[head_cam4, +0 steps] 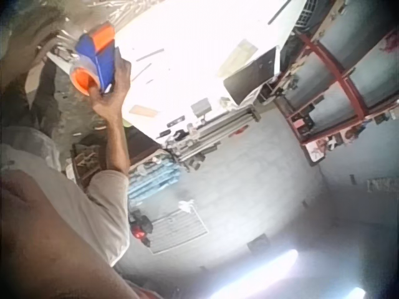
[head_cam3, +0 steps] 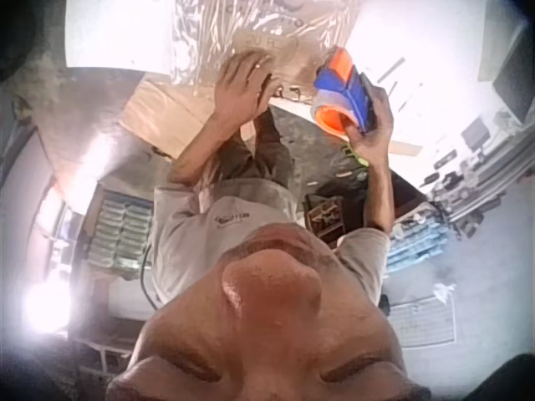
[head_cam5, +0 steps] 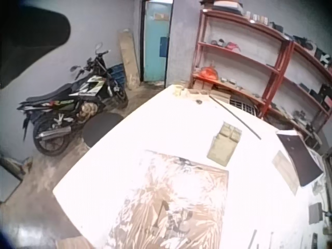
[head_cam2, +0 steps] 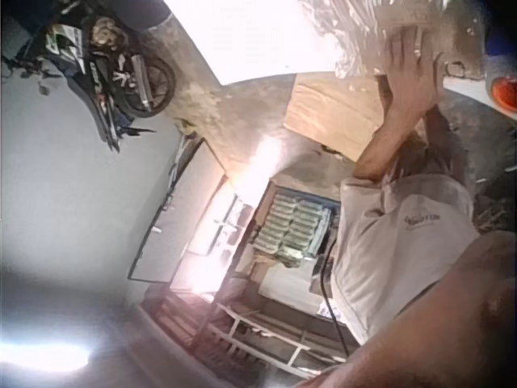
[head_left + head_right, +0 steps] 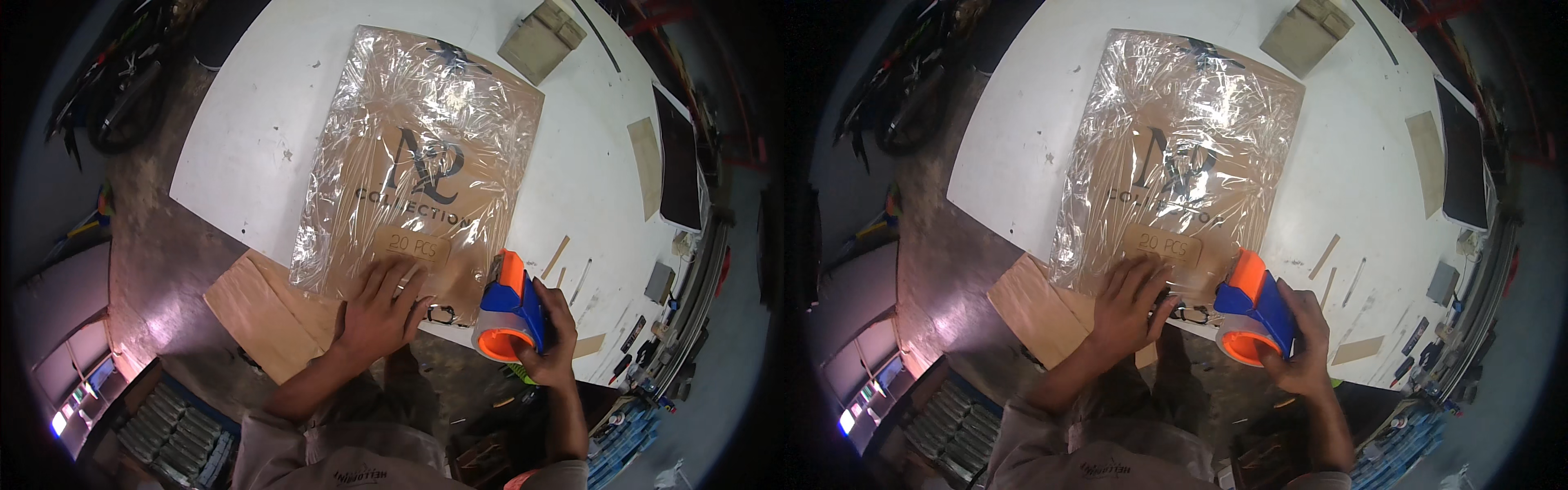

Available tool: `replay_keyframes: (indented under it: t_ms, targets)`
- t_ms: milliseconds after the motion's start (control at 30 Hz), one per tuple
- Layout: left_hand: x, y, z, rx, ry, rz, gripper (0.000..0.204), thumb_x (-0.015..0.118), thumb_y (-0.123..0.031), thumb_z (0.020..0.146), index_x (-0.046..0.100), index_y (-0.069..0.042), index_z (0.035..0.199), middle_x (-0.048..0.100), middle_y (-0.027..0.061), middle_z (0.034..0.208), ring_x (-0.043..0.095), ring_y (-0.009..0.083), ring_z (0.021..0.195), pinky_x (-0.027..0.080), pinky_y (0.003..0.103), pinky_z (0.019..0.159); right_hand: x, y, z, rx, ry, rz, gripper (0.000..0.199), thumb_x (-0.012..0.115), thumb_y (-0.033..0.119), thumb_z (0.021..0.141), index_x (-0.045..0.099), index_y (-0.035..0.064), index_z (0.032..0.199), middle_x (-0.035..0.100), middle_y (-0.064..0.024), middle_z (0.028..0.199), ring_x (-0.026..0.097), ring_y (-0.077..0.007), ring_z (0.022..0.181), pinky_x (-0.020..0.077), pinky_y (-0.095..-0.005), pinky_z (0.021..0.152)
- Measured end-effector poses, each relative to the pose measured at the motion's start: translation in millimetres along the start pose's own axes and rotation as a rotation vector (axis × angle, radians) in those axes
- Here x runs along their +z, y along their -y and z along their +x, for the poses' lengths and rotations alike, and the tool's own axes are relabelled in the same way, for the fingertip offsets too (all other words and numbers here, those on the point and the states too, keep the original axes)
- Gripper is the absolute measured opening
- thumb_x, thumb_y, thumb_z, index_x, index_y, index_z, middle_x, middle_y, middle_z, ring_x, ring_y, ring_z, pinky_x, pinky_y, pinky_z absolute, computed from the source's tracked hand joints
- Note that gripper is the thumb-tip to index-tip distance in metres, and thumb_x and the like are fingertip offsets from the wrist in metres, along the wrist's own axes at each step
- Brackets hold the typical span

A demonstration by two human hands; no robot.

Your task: The person cuts a small cardboard piece with a utility knife, then uses a tape dispenser to apply tape to a plastic-wrapped package labeled 'N2 COLLECTION'. The person then moves to the floor and folds a large sheet of brown paper.

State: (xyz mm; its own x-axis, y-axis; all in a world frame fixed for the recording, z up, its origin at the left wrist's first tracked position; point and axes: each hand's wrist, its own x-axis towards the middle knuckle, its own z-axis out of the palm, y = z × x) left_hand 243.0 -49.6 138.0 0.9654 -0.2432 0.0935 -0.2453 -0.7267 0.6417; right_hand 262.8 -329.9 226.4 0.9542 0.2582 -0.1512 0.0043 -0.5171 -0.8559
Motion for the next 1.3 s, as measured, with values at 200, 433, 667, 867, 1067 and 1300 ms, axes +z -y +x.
replay_keyframes:
  t_ms: [200, 433, 667, 867, 1067, 1300]
  targets:
    - [25.3, 24.0, -11.3, 0.023, 0.088, 0.179, 0.053, 0.068, -0.040, 0.096, 0.064, -0.013, 0.141, 0.048, 0.0213, 0.156, 0.041, 0.0417, 0.147, 0.031, 0.058, 0.121, 9.0, -5.0, -8.4, 0.003, -0.031, -0.009, 0.080, 0.073, -0.001, 0.069, 0.054, -0.0050, 0.146, 0.058, -0.0137, 0.107, 0.057, -0.0245, 0.094, 0.0482, -0.0335, 0.085]
    - [35.2, 25.5, -16.7, 0.017, 0.041, 0.168, 0.056, 0.070, -0.040, 0.095, 0.062, -0.013, 0.143, 0.049, 0.0216, 0.155, 0.042, 0.0426, 0.146, 0.030, 0.061, 0.121, 6.9, -10.1, -20.1, 0.045, -0.038, 0.007, 0.079, 0.074, -0.002, 0.070, 0.053, -0.0047, 0.146, 0.059, -0.0149, 0.111, 0.059, -0.0252, 0.099, 0.0484, -0.0336, 0.090]
    - [-3.0, 3.0, -13.9, -0.095, -0.115, -0.253, 0.046, 0.071, -0.034, 0.097, 0.065, -0.004, 0.130, 0.062, 0.0195, 0.136, 0.060, 0.0363, 0.126, 0.043, 0.052, 0.111, 12.7, -4.4, -18.2, 0.028, -0.051, 0.033, 0.080, 0.072, -0.006, 0.068, 0.054, -0.0043, 0.146, 0.059, -0.0155, 0.113, 0.061, -0.0260, 0.102, 0.0496, -0.0337, 0.091]
    - [-11.4, -15.3, 21.6, -0.641, 0.189, -1.587, 0.029, 0.063, -0.028, 0.106, 0.063, 0.000, 0.114, 0.069, 0.0085, 0.099, 0.068, 0.0168, 0.085, 0.057, 0.035, 0.077, 29.9, 10.4, -7.4, -0.197, -0.067, -0.169, 0.078, 0.073, 0.000, 0.065, 0.059, -0.0038, 0.142, 0.060, -0.0205, 0.114, 0.065, -0.0304, 0.096, 0.0557, -0.0357, 0.080]
    - [-18.4, -6.2, 26.0, -0.613, 0.365, -1.882, 0.025, 0.062, -0.029, 0.107, 0.060, -0.004, 0.102, 0.062, 0.0009, 0.090, 0.064, 0.0104, 0.084, 0.056, 0.031, 0.075, 40.8, 12.1, -5.2, -0.277, -0.044, -0.263, 0.078, 0.077, 0.006, 0.065, 0.061, -0.0030, 0.140, 0.061, -0.0237, 0.113, 0.067, -0.0360, 0.098, 0.0590, -0.0423, 0.082]
    - [-13.2, 17.9, 4.0, -0.619, 0.297, -1.568, 0.021, 0.060, -0.024, 0.109, 0.063, -0.003, 0.104, 0.063, -0.0012, 0.093, 0.059, 0.0045, 0.088, 0.050, 0.026, 0.081, 50.7, 13.2, 1.7, -0.366, 0.012, -0.328, 0.076, 0.082, 0.008, 0.066, 0.062, -0.0012, 0.139, 0.062, -0.0249, 0.118, 0.068, -0.0377, 0.101, 0.0598, -0.0424, 0.082]
